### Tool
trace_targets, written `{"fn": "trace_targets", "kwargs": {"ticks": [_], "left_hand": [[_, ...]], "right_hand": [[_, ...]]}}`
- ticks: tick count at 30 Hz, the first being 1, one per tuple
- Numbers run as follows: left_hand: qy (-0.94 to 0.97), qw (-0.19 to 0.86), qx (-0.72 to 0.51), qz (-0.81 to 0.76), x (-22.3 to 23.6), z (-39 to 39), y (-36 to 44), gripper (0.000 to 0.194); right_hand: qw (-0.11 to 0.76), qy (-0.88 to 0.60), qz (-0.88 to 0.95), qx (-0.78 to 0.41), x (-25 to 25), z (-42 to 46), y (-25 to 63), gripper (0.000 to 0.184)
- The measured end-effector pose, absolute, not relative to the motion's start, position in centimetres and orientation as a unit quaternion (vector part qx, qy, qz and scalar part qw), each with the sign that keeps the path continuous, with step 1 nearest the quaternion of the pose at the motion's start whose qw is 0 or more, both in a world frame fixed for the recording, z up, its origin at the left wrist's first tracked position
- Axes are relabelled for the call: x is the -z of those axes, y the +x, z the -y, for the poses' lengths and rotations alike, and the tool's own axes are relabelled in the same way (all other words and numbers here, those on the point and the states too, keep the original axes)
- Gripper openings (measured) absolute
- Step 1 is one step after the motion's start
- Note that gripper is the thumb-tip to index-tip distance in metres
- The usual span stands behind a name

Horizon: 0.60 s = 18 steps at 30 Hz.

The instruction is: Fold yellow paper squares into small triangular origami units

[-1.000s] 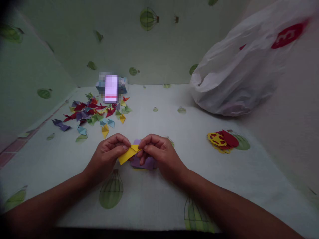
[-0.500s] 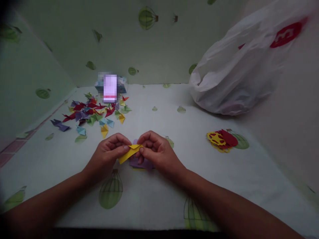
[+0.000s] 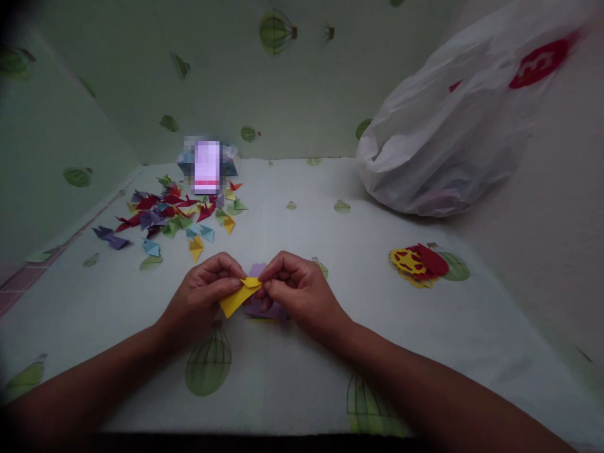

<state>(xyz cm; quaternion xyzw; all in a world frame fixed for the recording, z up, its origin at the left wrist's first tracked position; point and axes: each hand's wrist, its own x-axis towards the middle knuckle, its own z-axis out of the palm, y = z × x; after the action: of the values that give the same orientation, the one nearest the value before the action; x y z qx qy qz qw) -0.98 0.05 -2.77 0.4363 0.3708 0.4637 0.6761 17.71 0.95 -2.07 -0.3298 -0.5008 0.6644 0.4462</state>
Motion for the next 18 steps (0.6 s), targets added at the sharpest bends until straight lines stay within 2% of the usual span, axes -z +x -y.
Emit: {"fn": "trace_targets", "kwargs": {"ticks": [7, 15, 18], "left_hand": [[0.455, 0.665, -0.461, -0.371, 2.76, -0.09, -1.08, 0.006], [0.469, 0.663, -0.434, -0.390, 2.87, -0.36, -1.33, 0.006], [0.479, 0.640, -0.437, -0.412, 2.68, -0.49, -1.19, 0.008]], "right_hand": [[0.443, -0.340, 0.562, -0.611, 2.13, -0.92, 17.94, 0.012], [0.429, -0.347, 0.725, -0.412, 2.23, -0.75, 18.40, 0.018], [0.429, -0.342, 0.746, -0.376, 2.23, -0.70, 18.35, 0.018]]}}
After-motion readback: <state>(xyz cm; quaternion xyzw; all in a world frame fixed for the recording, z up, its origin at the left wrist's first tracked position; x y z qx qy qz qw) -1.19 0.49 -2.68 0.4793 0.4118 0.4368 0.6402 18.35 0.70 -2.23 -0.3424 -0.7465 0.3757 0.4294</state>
